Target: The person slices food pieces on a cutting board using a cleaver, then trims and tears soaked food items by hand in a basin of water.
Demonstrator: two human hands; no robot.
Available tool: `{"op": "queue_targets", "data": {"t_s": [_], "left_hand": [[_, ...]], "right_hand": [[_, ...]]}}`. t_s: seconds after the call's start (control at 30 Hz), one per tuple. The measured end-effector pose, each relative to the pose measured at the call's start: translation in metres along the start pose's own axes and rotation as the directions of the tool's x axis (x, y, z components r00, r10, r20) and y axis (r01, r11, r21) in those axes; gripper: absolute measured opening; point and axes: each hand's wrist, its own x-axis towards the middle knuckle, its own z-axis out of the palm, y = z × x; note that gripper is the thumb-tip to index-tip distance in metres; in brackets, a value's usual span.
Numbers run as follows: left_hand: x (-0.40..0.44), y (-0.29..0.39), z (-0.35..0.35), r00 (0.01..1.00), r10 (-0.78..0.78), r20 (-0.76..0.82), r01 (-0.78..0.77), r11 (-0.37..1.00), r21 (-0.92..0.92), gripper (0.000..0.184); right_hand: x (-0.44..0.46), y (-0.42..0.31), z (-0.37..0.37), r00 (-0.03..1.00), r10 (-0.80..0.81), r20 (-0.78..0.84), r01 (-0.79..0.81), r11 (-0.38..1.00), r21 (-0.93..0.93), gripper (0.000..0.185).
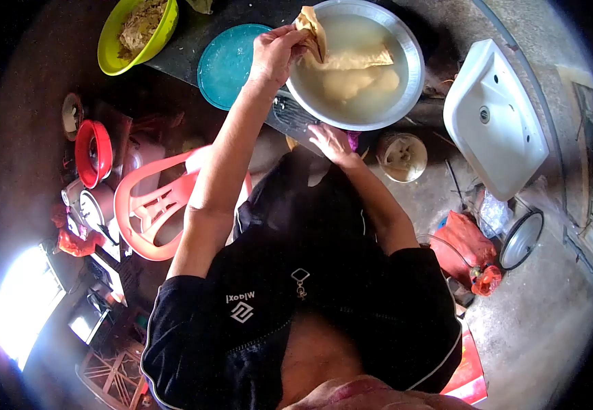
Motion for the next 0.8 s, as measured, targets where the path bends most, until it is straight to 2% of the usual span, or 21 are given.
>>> {"op": "queue_targets", "data": {"t_s": [0.03, 0.07, 0.13, 0.2, 0.23, 0.27, 0.3, 0.33, 0.37, 0.43, 0.47, 0.5, 0.53, 0.57, 0.63, 0.67, 0.7, 0.73, 0.77, 0.8], "left_hand": [[-0.002, 0.0, -0.002, 1.0, -0.006, 0.0, 0.006, 1.0, 0.01, 0.024], [-0.003, -0.004, -0.003, 1.0, 0.019, 0.018, -0.019, 0.999, 0.026, 0.023], [-0.004, -0.008, -0.004, 1.0, -0.008, 0.015, 0.007, 0.995, 0.104, 0.024], [-0.007, -0.015, -0.003, 1.0, 0.005, 0.018, -0.008, 0.984, 0.18, 0.026], [-0.006, -0.024, -0.006, 0.999, 0.001, 0.032, -0.009, 0.969, 0.249, 0.026], [-0.008, -0.029, -0.004, 0.999, 0.001, 0.038, -0.011, 0.964, 0.267, 0.025], [-0.013, -0.034, -0.001, 0.999, 0.0, 0.046, -0.013, 0.958, 0.287, 0.024], [-0.016, -0.039, 0.001, 0.998, 0.057, 0.04, -0.069, 0.908, 0.413, 0.022], [-0.022, -0.04, 0.006, 0.994, 0.067, 0.082, -0.097, 0.893, 0.44, 0.022], [-0.021, -0.059, 0.009, 0.986, 0.065, 0.154, -0.127, 0.892, 0.434, 0.023], [-0.021, -0.067, 0.01, 0.975, 0.069, 0.212, -0.143, 0.923, 0.358, 0.022], [-0.035, -0.055, 0.021, 0.976, 0.095, 0.195, -0.153, 0.94, 0.304, 0.02], [-0.041, -0.05, 0.023, 0.972, 0.059, 0.227, -0.127, 0.946, 0.298, 0.018], [-0.045, -0.046, 0.025, 0.967, 0.025, 0.255, -0.101, 0.952, 0.29, 0.017], [-0.055, -0.051, 0.032, 0.947, 0.053, 0.317, -0.174, 0.914, 0.367, 0.016], [-0.049, -0.063, 0.026, 0.895, 0.012, 0.446, -0.182, 0.922, 0.341, 0.014], [-0.061, -0.056, 0.031, 0.838, 0.195, 0.509, -0.442, 0.79, 0.425, 0.014], [-0.062, -0.059, 0.036, 0.918, 0.093, 0.385, -0.219, 0.929, 0.299, 0.014], [-0.061, -0.069, 0.038, 0.959, -0.048, 0.279, 0.012, 0.992, 0.129, 0.014], [-0.05, -0.088, 0.035, 0.976, 0.035, 0.213, -0.08, 0.975, 0.206, 0.017]], "right_hand": [[0.003, 0.003, 0.007, 1.0, -0.012, -0.007, 0.012, 1.0, -0.026, 0.032], [0.006, 0.003, 0.012, 0.99, -0.08, -0.117, 0.061, 0.985, -0.163, 0.031], [0.01, -0.004, -0.001, 0.989, -0.146, -0.027, 0.137, 0.97, -0.2, 0.028], [0.012, -0.023, -0.026, 0.986, 0.121, 0.116, -0.127, 0.991, 0.048, 0.02], [0.033, -0.045, -0.074, 0.993, 0.11, 0.041, -0.112, 0.993, 0.033, 0.022], [0.048, -0.054, -0.107, 0.93, 0.366, 0.04, -0.357, 0.867, 0.348, 0.025], [0.058, -0.061, -0.134, 0.804, 0.583, 0.117, -0.518, 0.591, 0.618, 0.028], [0.072, -0.062, -0.159, 0.782, 0.622, -0.043, -0.504, 0.671, 0.545, 0.032], [0.082, -0.056, -0.166, 0.775, 0.594, -0.213, -0.391, 0.717, 0.577, 0.032], [0.103, -0.055, -0.186, 0.828, 0.451, -0.333, -0.323, 0.869, 0.374, 0.026], [0.105, -0.037, -0.186, 0.877, 0.438, -0.197, -0.343, 0.858, 0.382, 0.028], [0.104, -0.02, -0.185, 0.909, 0.414, -0.053, -0.363, 0.847, 0.387, 0.03], [0.104, -0.016, -0.187, 0.907, 0.412, -0.091, -0.335, 0.835, 0.437, 0.026], [0.103, -0.014, -0.19, 0.886, 0.46, -0.066, -0.397, 0.822, 0.408, 0.023], [0.101, -0.01, -0.193, 0.833, 0.553, -0.02, -0.514, 0.786, 0.343, 0.02], [0.099, 0.004, -0.183, 0.842, 0.527, -0.117, -0.484, 0.833, 0.27, 0.018], [0.098, 0.007, -0.183, 0.826, 0.554, -0.098, -0.497, 0.8, 0.336, 0.018], [0.095, 0.01, -0.182, 0.811, 0.581, -0.076, -0.508, 0.762, 0.401, 0.018], [0.092, 0.012, -0.18, 0.795, 0.605, -0.049, -0.518, 0.718, 0.464, 0.019], [0.094, 0.008, -0.176, 0.817, 0.556, -0.152, -0.494, 0.812, 0.311, 0.019]]}}
